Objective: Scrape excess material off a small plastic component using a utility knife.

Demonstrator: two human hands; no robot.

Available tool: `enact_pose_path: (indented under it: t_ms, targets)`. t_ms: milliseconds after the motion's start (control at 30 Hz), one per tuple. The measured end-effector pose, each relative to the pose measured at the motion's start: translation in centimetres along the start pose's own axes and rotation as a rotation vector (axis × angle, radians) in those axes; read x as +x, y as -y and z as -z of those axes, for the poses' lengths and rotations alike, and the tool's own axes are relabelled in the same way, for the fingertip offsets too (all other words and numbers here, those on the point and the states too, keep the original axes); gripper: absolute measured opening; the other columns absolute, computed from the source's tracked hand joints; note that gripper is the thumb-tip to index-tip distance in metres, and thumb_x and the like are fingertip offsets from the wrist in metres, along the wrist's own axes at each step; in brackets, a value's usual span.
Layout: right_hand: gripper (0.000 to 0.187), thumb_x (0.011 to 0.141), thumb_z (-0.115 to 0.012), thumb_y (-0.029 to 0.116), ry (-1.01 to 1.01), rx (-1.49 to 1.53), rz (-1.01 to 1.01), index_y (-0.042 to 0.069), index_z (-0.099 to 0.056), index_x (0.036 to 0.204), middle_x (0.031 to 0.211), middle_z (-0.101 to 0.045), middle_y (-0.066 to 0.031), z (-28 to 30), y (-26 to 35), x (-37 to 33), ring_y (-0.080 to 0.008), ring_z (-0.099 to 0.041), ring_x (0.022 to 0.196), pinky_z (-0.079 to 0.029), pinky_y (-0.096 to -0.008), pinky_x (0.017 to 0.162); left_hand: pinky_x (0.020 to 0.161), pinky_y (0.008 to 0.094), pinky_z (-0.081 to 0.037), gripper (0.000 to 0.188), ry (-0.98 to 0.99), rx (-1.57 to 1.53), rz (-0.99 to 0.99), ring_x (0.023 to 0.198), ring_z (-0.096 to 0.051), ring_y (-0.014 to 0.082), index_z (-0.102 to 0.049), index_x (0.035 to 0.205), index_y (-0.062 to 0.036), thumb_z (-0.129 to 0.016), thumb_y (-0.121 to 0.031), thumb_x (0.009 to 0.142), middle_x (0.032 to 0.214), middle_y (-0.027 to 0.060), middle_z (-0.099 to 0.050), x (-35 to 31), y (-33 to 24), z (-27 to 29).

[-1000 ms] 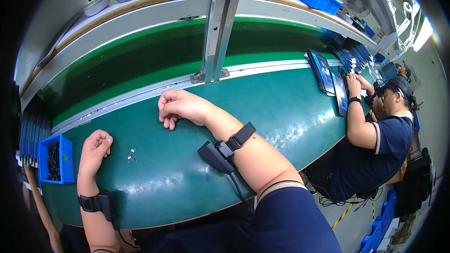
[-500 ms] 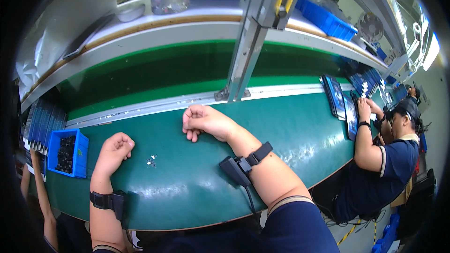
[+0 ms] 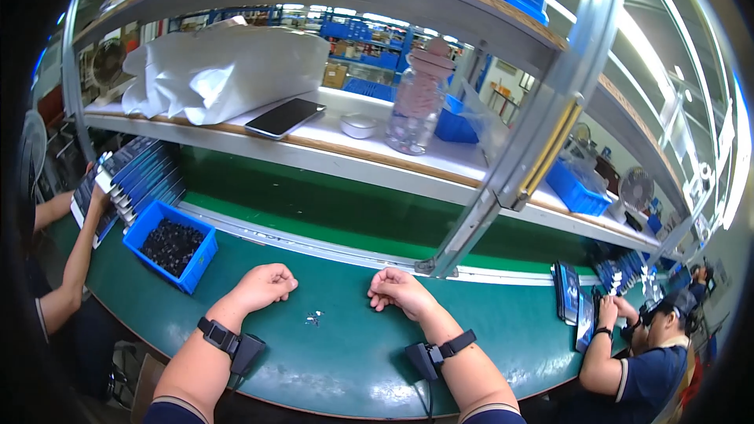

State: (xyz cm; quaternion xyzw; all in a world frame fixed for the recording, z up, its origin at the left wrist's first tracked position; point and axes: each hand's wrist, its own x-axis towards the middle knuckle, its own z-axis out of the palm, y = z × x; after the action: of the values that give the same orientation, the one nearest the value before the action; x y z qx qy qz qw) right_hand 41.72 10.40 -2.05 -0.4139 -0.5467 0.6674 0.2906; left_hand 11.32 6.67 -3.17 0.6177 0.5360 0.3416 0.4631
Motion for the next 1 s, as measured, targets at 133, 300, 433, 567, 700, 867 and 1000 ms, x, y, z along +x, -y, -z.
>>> enact_pose_path:
  t_ms: [133, 300, 433, 567, 700, 867, 1000]
  targets:
    - [0.009, 0.089, -0.057, 0.013, 0.047, -0.379, -0.009, 0.004, -0.056, 0.09, 0.083, -0.061, -0.0042, -2.6, 4.6, -1.5, -0.0118, -0.061, 0.071, -0.049, -0.0244, 0.06, 0.059, 0.0267, -0.048, 0.018, -0.002, 0.106, -0.076, 0.062, -0.059, 0.0114, -0.062, 0.085, -0.0037, -0.063, -0.022, 0.086, 0.069, 0.0031, -0.063, -0.1, 0.7, 0.0]
    - [0.008, 0.087, -0.06, 0.01, -0.056, -0.59, 0.206, 0.002, -0.059, 0.089, 0.079, -0.063, -0.0041, -6.9, 15.3, -3.8, -0.0122, -0.061, 0.07, -0.049, -0.0257, 0.063, 0.056, 0.032, -0.048, 0.016, -0.133, 0.311, -0.161, 0.06, -0.062, 0.0199, -0.063, 0.079, -0.0055, -0.064, -0.022, 0.082, 0.067, 0.0061, -0.064, -0.6, 0.0, 0.1]
    - [0.014, 0.087, -0.056, 0.009, -0.348, -0.549, 0.586, -0.003, -0.058, 0.094, 0.08, -0.061, -0.0105, -8.1, 22.1, -4.5, -0.0161, -0.06, 0.069, -0.048, -0.0266, 0.06, 0.058, 0.0389, -0.047, 0.015, -0.139, 0.313, -0.281, 0.065, -0.06, 0.0272, -0.06, 0.075, -0.0055, -0.063, -0.019, 0.08, 0.068, 0.008, -0.061, -0.9, -0.2, -0.6]
    - [0.029, 0.091, -0.052, 0.014, -0.38, -0.442, 0.787, -0.008, -0.05, 0.109, 0.101, -0.059, -0.0167, -9.6, 27.4, -1.3, -0.0222, -0.06, 0.088, -0.052, -0.0318, 0.074, 0.068, 0.0416, -0.047, 0.011, -0.13, 0.412, -0.352, 0.076, -0.059, 0.0298, -0.059, 0.074, -0.006, -0.061, -0.016, 0.08, 0.074, 0.0092, -0.062, -1.3, -0.3, -1.1]
    - [0.038, 0.096, -0.044, 0.016, -0.444, -0.278, 0.79, -0.009, -0.038, 0.124, 0.121, -0.046, -0.0242, -12.4, 28.8, 7.8, -0.0355, -0.053, 0.11, -0.051, -0.0438, 0.088, 0.07, 0.0414, -0.047, 0.01, -0.123, 0.382, -0.342, 0.079, -0.058, 0.0302, -0.059, 0.075, -0.0065, -0.06, -0.015, 0.079, 0.076, 0.0097, -0.061, -1.3, 0.9, -1.2]
    - [0.053, 0.085, -0.063, 0.022, -0.927, -0.777, 1.047, -0.002, -0.041, 0.126, 0.124, -0.05, -0.0142, 3.3, 37.5, 17.8, -0.0281, -0.059, 0.104, -0.053, -0.0372, 0.082, 0.073, 0.0414, -0.047, 0.009, -0.101, 0.413, -0.404, 0.081, -0.058, 0.0301, -0.059, 0.076, -0.0073, -0.059, -0.016, 0.08, 0.079, 0.0095, -0.061, -1.4, 0.0, -1.9]
    - [0.049, 0.089, -0.055, 0.027, -1.286, -1.247, 0.605, 0.004, -0.04, 0.13, 0.125, -0.052, -0.008, 3.9, 40.8, 18.4, -0.0265, -0.064, 0.091, -0.052, -0.0315, 0.078, 0.075, 0.042, -0.045, 0.009, -0.099, 0.452, -0.411, 0.083, -0.057, 0.0301, -0.058, 0.079, -0.0078, -0.06, -0.017, 0.079, 0.081, 0.0098, -0.06, -1.5, 0.1, -1.8]
